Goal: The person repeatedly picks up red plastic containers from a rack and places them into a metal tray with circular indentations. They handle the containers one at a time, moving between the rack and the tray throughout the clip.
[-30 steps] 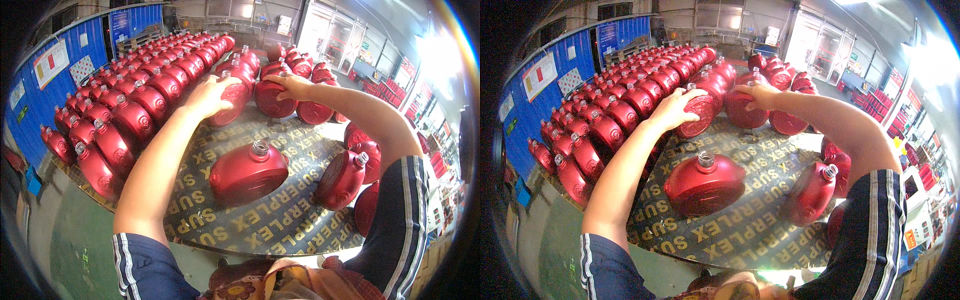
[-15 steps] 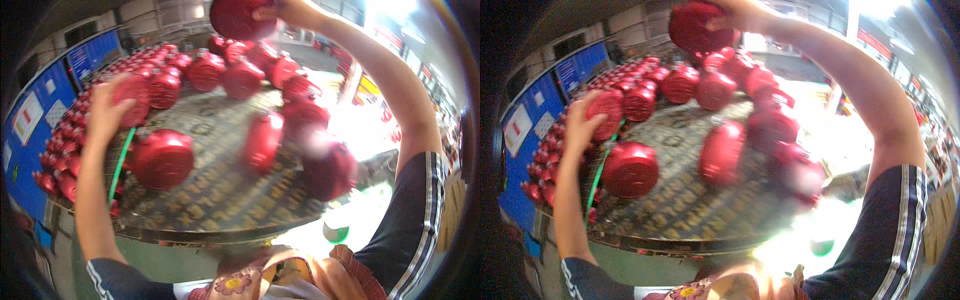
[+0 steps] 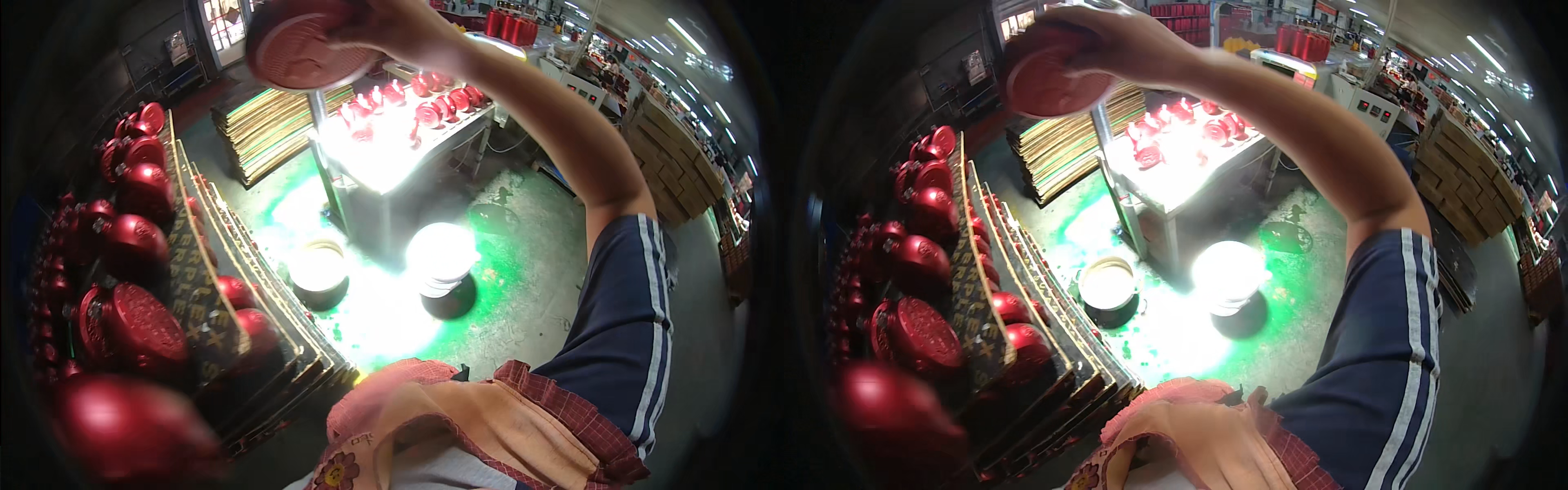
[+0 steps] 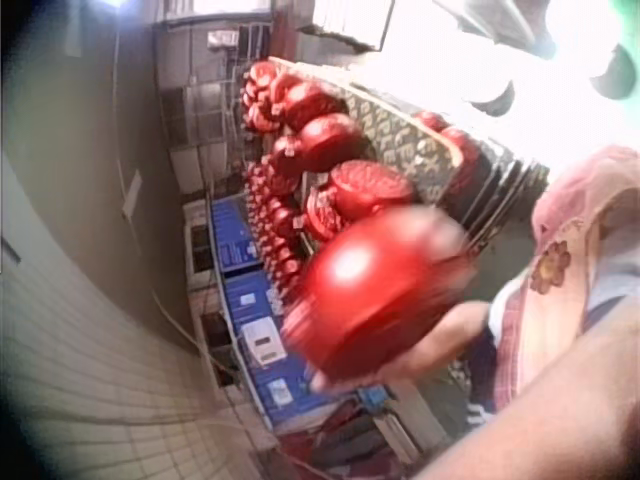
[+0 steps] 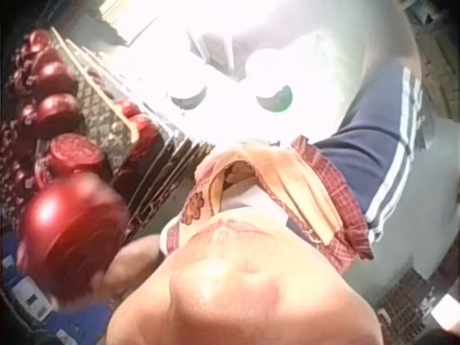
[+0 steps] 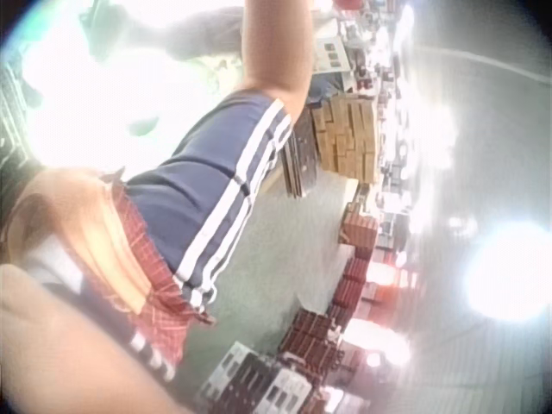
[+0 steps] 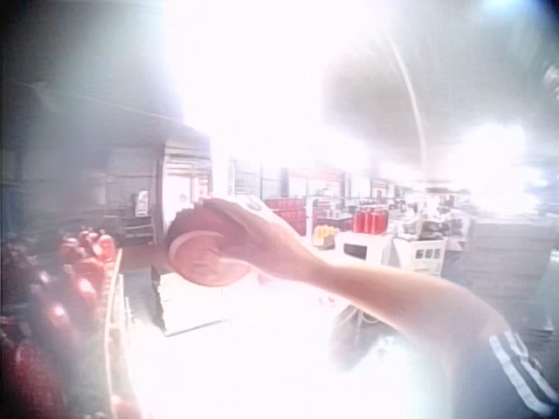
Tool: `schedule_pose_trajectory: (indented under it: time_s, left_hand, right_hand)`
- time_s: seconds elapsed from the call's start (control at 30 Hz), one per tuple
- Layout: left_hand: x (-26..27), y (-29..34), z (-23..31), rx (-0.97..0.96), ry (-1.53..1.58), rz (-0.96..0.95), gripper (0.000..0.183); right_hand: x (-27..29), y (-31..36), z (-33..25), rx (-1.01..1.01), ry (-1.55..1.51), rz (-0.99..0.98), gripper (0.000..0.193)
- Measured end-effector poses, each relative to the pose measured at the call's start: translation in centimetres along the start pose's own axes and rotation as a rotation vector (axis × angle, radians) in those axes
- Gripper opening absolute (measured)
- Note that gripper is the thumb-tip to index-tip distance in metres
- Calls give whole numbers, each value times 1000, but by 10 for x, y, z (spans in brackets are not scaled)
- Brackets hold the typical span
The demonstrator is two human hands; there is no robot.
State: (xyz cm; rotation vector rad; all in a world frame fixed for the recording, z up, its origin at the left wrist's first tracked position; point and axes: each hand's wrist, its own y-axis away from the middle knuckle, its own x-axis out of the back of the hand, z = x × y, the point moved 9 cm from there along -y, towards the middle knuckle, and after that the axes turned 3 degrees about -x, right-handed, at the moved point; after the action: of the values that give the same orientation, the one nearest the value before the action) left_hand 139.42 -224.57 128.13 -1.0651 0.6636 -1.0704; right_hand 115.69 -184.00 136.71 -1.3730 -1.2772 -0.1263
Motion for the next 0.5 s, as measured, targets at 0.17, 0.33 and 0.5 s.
schedule_pose_trajectory:
  time_s: [0.17, 0.33, 0.5]
  left_hand:
    - [-189, 79, -57, 503, 565, -250, 75]
    - [-334, 135, -102, 783, 920, -382, 68]
    - [-451, 200, -158, 1167, 1395, -317, 56]
  right_hand:
    - [29, 108, 90, 54, -112, 243, 68]
    - [17, 197, 168, -230, -541, 344, 70]
    - [-29, 268, 258, -591, -913, 582, 66]
